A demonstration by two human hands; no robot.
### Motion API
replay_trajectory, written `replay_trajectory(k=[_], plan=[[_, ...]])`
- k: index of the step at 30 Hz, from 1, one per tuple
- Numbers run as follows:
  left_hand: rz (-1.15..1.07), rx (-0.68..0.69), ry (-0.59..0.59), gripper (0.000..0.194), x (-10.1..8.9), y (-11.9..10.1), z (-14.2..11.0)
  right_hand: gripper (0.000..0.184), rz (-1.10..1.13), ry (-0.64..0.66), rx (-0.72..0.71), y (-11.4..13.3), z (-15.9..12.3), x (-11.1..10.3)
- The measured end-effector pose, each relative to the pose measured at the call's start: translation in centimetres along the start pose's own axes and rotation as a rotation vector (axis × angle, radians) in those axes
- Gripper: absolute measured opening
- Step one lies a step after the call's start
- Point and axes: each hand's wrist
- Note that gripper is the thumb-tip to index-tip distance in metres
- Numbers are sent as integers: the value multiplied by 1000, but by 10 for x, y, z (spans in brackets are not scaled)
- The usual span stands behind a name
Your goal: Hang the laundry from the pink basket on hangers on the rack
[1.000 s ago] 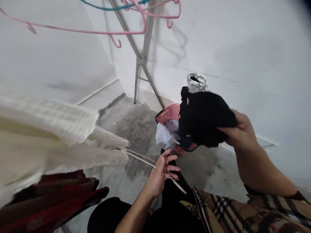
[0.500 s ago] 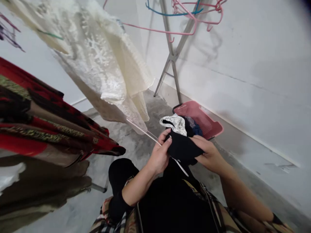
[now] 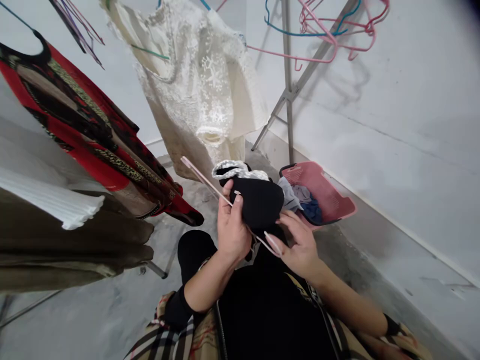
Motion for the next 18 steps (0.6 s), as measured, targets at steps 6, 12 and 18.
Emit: replay_trajectory(k=[6, 12, 18], plan=[[-51, -2, -138, 47, -10, -1, 2, 34, 122, 157, -2, -10, -20, 17], [93, 76, -132, 51, -14, 7, -5, 34, 329, 286, 248, -4, -42, 41], [133, -14, -36, 47, -24, 12, -3, 33, 294, 133, 404, -4, -17, 17]])
Point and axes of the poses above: each hand's wrist, its own z-axis towards the middle knuckle, its own x-axis out of the palm, y = z × x, and after that the axes turned 4 degrees about x, right-handed
